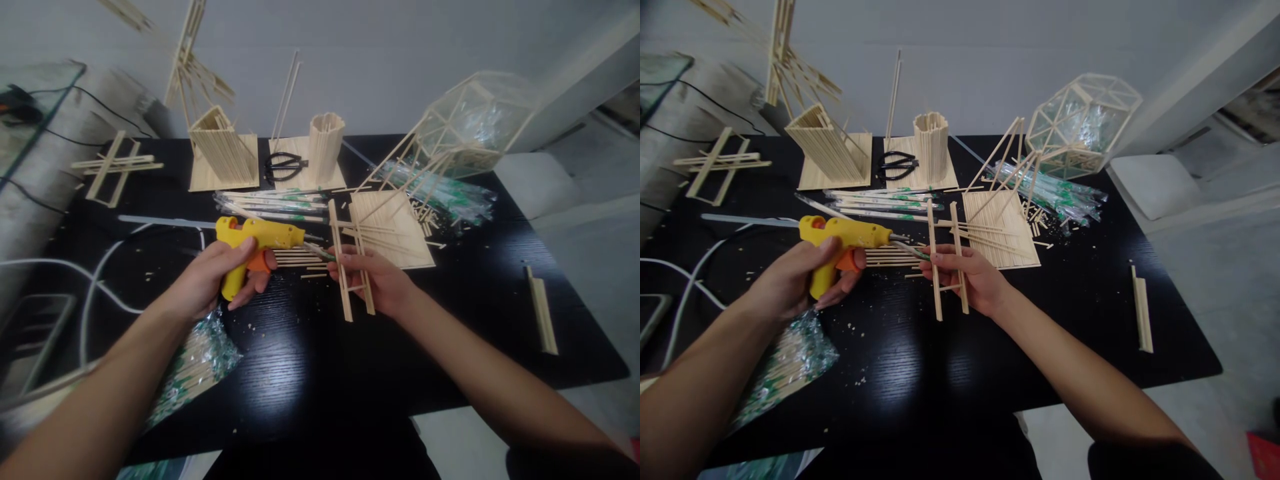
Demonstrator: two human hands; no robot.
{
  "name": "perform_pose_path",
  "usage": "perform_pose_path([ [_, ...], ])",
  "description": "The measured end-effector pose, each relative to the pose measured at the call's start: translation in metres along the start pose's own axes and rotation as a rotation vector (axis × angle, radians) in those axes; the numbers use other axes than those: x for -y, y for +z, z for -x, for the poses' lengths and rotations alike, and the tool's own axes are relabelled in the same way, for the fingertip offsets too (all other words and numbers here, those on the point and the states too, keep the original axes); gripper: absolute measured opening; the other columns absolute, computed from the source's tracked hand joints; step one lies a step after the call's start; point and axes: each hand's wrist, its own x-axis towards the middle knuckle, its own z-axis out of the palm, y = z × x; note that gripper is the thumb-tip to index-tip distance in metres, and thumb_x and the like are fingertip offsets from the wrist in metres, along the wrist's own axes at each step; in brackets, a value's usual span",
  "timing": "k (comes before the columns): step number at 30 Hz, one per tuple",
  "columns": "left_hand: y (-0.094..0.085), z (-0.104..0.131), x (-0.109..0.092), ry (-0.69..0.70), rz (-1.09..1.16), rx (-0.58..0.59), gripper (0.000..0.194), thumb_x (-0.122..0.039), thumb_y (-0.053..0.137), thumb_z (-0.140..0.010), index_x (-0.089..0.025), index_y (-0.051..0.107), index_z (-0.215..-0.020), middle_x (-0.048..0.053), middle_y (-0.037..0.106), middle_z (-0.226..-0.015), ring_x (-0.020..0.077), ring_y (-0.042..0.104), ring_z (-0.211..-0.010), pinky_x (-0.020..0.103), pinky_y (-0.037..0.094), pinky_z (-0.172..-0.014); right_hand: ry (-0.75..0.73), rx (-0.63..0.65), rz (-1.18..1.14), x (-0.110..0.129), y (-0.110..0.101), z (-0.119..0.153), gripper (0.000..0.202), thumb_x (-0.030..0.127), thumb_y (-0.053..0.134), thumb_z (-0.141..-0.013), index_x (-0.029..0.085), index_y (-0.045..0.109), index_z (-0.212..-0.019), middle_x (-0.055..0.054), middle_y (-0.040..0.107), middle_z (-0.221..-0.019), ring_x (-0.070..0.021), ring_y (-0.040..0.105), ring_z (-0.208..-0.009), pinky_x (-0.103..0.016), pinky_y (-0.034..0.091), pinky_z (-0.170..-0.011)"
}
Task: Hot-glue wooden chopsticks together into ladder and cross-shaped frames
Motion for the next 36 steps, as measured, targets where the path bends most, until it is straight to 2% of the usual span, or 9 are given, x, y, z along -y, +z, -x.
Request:
perform_pose_path([
  [5, -0.001, -0.002, 0.004, -0.006, -0.022, -0.006, 0.044, -0.059, 0.067, -0.096, -0.017, 0.078, -0.092, 0.002, 0.069, -0.067, 0.0074, 0.050, -0.038, 0.021, 0.035, -0.034, -0.025, -0.029, -0.052, 0.000, 0.000, -0.001, 0.020, 0.020, 0.089, -0.079, 0.016, 0.082, -0.098, -0.004, 0.084, -0.101, -0.0114, 0.080, -0.096, -0.013, 0.062, -0.093],
  [10, -0.006, -0.002, 0.005, -0.047, 0.022, 0.048, 0.054, -0.068, 0.068, -0.092, -0.015, 0.078, -0.086, 0.004, 0.066, -0.064, 0.0067, 0.044, -0.033, 0.020, 0.032, -0.027, -0.036, -0.122, -0.088, 0.002, 0.005, 0.001, 0.012, 0.016, 0.086, -0.080, 0.016, 0.081, -0.091, -0.004, 0.084, -0.096, -0.0104, 0.080, -0.085, -0.011, 0.064, -0.082],
  [13, -0.003, -0.002, 0.001, 0.005, 0.099, 0.093, 0.056, -0.071, 0.069, -0.089, -0.016, 0.078, -0.083, 0.002, 0.062, -0.058, 0.0062, 0.038, -0.030, 0.020, 0.028, -0.025, -0.037, -0.171, -0.088, 0.002, 0.007, 0.002, 0.009, 0.013, 0.084, -0.079, 0.016, 0.081, -0.088, -0.004, 0.084, -0.094, -0.0110, 0.080, -0.084, -0.012, 0.065, -0.082],
  [17, 0.005, -0.004, -0.002, 0.174, 0.082, -0.070, 0.048, -0.065, 0.071, -0.090, -0.018, 0.077, -0.084, 0.000, 0.056, -0.051, 0.0088, 0.041, -0.031, 0.022, 0.028, -0.027, -0.069, -0.173, 0.028, 0.000, 0.008, 0.002, 0.011, 0.017, 0.089, -0.079, 0.016, 0.081, -0.086, -0.006, 0.084, -0.097, -0.0151, 0.081, -0.088, -0.019, 0.067, -0.086],
  [20, 0.006, -0.007, 0.001, 0.278, 0.030, -0.205, 0.041, -0.060, 0.071, -0.092, -0.019, 0.077, -0.088, -0.001, 0.055, -0.051, 0.0094, 0.044, -0.033, 0.022, 0.031, -0.032, -0.075, -0.198, 0.130, -0.001, 0.010, 0.005, 0.021, 0.024, 0.095, -0.076, 0.018, 0.082, -0.091, -0.007, 0.083, -0.101, -0.0198, 0.082, -0.086, -0.027, 0.071, -0.077],
  [26, 0.005, -0.006, 0.010, 0.356, -0.130, -0.300, 0.038, -0.057, 0.070, -0.096, -0.020, 0.076, -0.091, 0.000, 0.057, -0.057, 0.0100, 0.049, -0.041, 0.024, 0.034, -0.036, -0.238, -0.216, 0.184, 0.004, 0.018, 0.016, 0.024, 0.029, 0.098, -0.072, 0.021, 0.084, -0.090, -0.004, 0.070, -0.145, -0.0187, 0.082, -0.087, -0.030, 0.072, -0.073],
  [28, 0.007, -0.006, 0.012, 0.372, -0.180, -0.316, 0.037, -0.057, 0.071, -0.096, -0.021, 0.076, -0.091, 0.000, 0.057, -0.058, 0.0102, 0.050, -0.042, 0.024, 0.035, -0.037, -0.262, -0.170, 0.167, 0.006, 0.020, 0.018, 0.024, 0.029, 0.099, -0.072, 0.023, 0.084, -0.090, -0.002, 0.074, -0.135, -0.0172, 0.081, -0.086, -0.030, 0.071, -0.074],
  [32, 0.007, -0.005, 0.017, 0.392, -0.239, -0.286, 0.037, -0.059, 0.068, -0.097, -0.022, 0.076, -0.093, 0.000, 0.058, -0.060, 0.0110, 0.051, -0.044, 0.025, 0.036, -0.038, -0.168, -0.024, 0.117, 0.004, 0.020, 0.019, 0.024, 0.030, 0.099, -0.072, 0.024, 0.085, -0.091, 0.001, 0.080, -0.086, -0.0152, 0.079, -0.082, -0.030, 0.070, -0.078],
  [36, 0.005, -0.003, 0.020, 0.415, -0.285, -0.219, 0.042, -0.060, 0.065, -0.099, -0.020, 0.075, -0.093, 0.003, 0.062, -0.066, 0.0126, 0.054, -0.048, 0.026, 0.039, -0.040, -0.084, 0.008, 0.112, -0.005, 0.020, 0.017, 0.025, 0.032, 0.099, -0.072, 0.022, 0.084, -0.090, 0.002, 0.079, -0.078, -0.0123, 0.077, -0.076, -0.029, 0.069, -0.079],
])
